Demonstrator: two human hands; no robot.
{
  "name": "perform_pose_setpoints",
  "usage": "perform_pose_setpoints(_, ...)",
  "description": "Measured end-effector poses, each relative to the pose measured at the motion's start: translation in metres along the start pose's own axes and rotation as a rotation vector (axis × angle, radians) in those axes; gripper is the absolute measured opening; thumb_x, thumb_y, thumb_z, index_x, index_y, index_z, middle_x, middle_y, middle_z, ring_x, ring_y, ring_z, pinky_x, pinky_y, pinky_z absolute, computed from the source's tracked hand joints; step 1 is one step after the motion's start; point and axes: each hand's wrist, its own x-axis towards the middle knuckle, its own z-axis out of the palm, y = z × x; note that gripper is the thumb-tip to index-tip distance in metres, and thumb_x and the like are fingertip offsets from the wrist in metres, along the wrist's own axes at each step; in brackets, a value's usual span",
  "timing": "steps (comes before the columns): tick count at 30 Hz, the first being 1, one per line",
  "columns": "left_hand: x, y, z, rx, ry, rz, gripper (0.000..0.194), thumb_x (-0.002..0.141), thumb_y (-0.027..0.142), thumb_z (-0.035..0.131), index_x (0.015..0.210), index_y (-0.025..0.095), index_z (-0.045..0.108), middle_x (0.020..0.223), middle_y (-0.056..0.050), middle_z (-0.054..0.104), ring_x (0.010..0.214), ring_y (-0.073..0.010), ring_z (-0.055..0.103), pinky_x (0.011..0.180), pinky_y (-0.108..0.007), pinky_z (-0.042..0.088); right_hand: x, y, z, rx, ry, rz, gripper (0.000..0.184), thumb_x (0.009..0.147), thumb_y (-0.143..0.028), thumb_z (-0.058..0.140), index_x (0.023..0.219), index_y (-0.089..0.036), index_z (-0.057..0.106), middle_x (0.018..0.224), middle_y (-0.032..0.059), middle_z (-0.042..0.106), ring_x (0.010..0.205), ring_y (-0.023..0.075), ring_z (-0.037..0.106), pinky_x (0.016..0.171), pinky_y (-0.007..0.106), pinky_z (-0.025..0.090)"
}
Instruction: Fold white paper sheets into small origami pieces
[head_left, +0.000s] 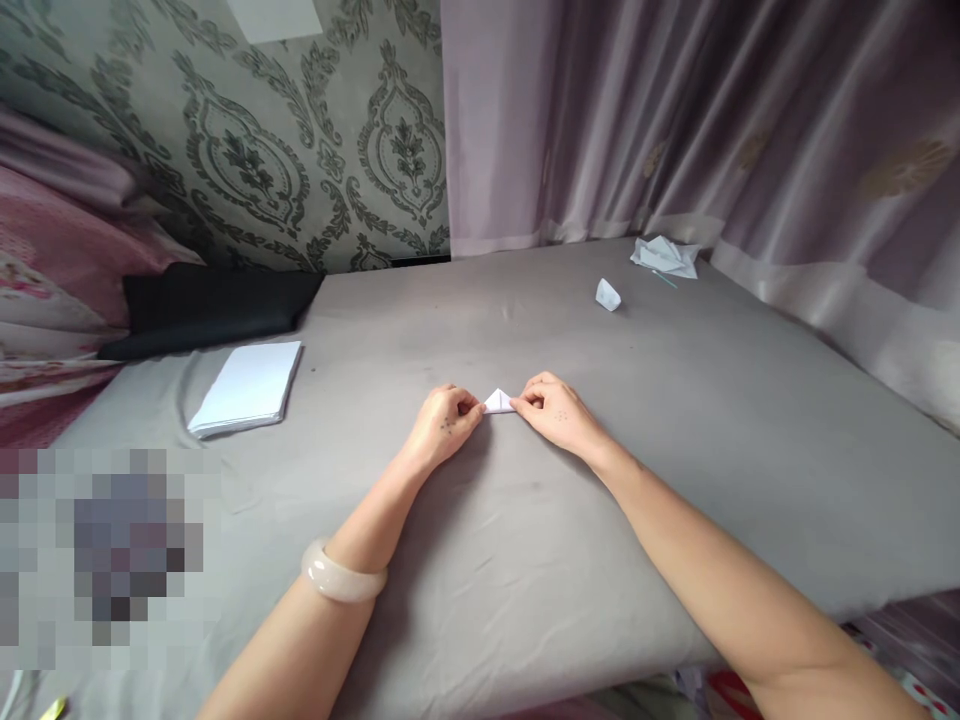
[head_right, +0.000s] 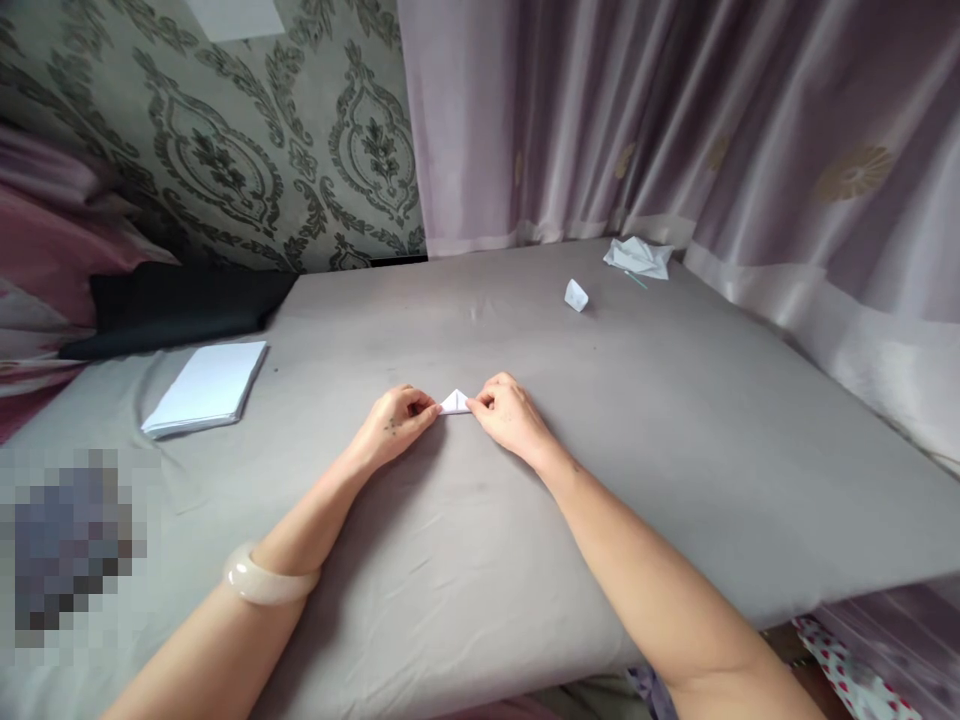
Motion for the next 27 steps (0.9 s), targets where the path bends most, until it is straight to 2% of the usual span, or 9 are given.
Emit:
perform_pose_setpoints(13,0.003,-0.007,0.01,0.042,0.025,0.038,0.017,0.081,0.025,0.055,0.073,0.016,0.067,0.076,-0.007,0.064,0.073,-0.0178,0.057,0.065,-0.028,0.042,0.0,-0.005,0.001,-0.042,0.007,0.04,0.023,0.08,-0.028,0.061,0.06,-0.019,0.063,0.092,0.0029,0.061,0.071,0.0121,0.057,0.074,0.027,0.043)
perform_pose_setpoints(21,0.004,-0.004,0.01,0.055,0.016,-0.022,0.017,0.08,0.026,0.054,0.071,0.017,0.066,0.077,-0.007,0.063,0.075,-0.0185,0.056,0.065,-0.029,0.042,0.002,-0.005,0.001,-0.051,0.001,0.067,0.023,0.08,-0.03,0.061,0.059,-0.019,0.063,0.094,0.0033,0.061,0.076,0.0137,0.059,0.076,0.028,0.043)
perform_pose_setpoints(27,0.005,-0.005,0.012,0.106,0.022,-0.013,0.019,0.081,0.027,0.053,0.072,0.017,0.066,0.077,-0.008,0.064,0.077,-0.0195,0.057,0.067,-0.03,0.043,0.003,-0.007,0.002,-0.076,-0.009,0.076,0.023,0.08,-0.03,0.06,0.06,-0.019,0.061,0.095,0.0034,0.061,0.076,0.0134,0.058,0.075,0.027,0.043)
